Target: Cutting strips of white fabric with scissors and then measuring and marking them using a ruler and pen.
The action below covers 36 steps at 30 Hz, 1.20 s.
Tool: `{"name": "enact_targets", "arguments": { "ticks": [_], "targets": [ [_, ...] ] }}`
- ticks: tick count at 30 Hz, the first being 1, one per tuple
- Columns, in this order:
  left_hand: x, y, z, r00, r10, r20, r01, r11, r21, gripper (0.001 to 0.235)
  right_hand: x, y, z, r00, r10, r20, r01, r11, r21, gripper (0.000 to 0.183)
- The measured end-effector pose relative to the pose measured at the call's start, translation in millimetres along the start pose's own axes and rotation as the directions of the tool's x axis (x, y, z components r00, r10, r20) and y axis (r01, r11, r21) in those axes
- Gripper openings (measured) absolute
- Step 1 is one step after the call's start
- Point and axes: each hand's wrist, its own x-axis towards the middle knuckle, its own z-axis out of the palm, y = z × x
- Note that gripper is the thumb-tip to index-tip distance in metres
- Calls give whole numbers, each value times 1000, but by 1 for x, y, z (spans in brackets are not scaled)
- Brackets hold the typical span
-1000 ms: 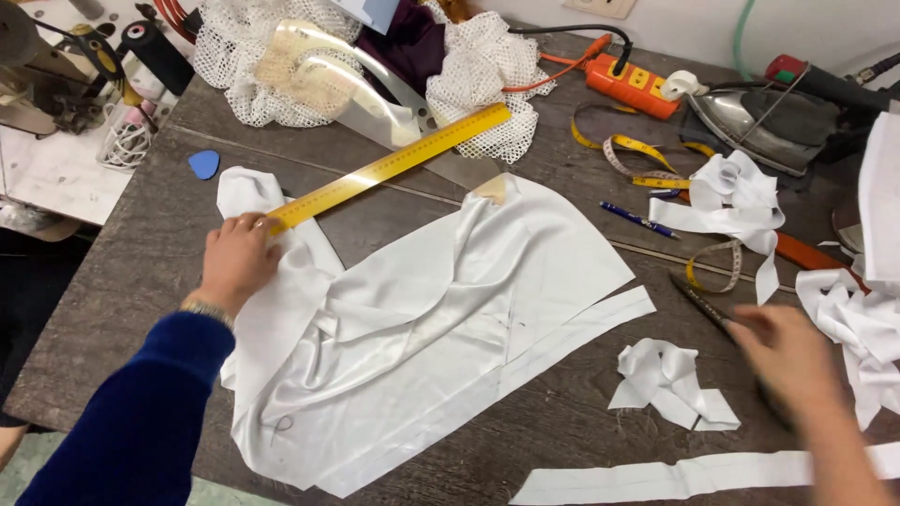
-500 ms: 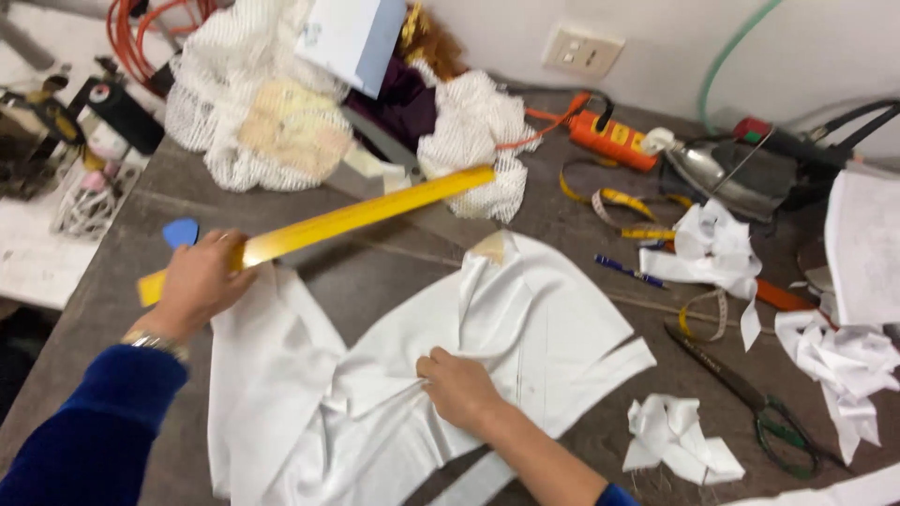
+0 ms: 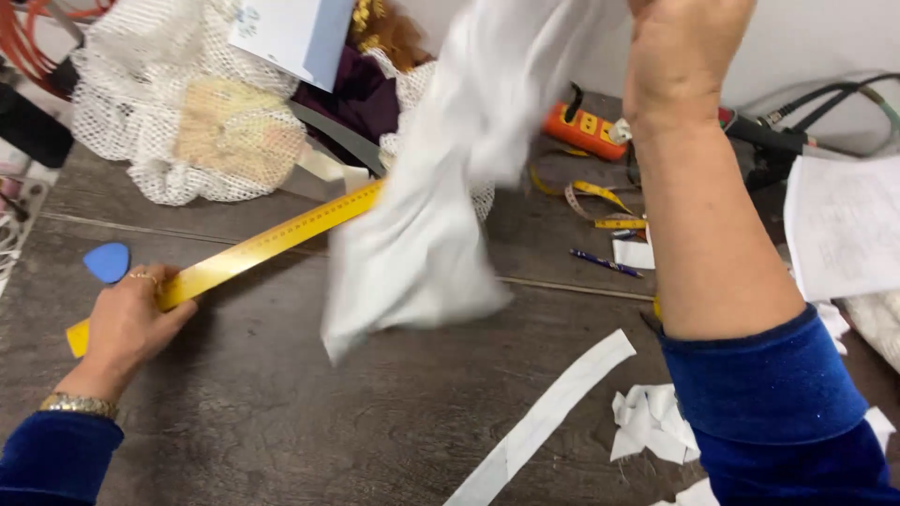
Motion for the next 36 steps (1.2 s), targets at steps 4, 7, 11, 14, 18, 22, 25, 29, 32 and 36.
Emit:
{"name": "enact_targets", "arguments": {
  "ticks": [4,7,11,14,18,22,25,29,32,36],
  "targets": [
    [-13,0,21,997,79,-2,-79,994,77,55,-40,13,-12,923,-183,339,240,962,-132,8],
    [-20,-2,36,980,147,-137,-129,983,132,58,-112,38,-33,832,116,542,72,946,-314,24],
    [-58,24,39,907,287,-308,-295,955,19,55,-233,48,-99,789,491,371,-314,840,-443,20],
    [-110,69,45,964,207,-168,-215,976,-28,40,-310,35,-157,651,755,76,-607,578,-545,23],
    [-193,149,64,989,93,119,-95,995,13,32,-388,18,-216,459,846,-271,-860,346,-374,21],
    [-238,206,95,983,156,100,-155,988,-19,37,-433,43,-255,469,822,-323,-852,325,-409,19],
    [-254,253,88,974,103,204,-103,995,-8,39,-441,65,-270,525,800,-289,-800,349,-488,21],
    [-268,302,74,963,81,258,-60,994,-88,38,-434,83,-279,548,810,-207,-782,409,-470,18],
    [-278,330,75,977,71,201,-55,995,-84,36,-436,94,-295,568,810,-145,-762,451,-465,18],
    [-301,368,86,978,88,187,-67,991,-114,37,-449,101,-325,576,810,-110,-758,479,-444,19]
  ]
}}
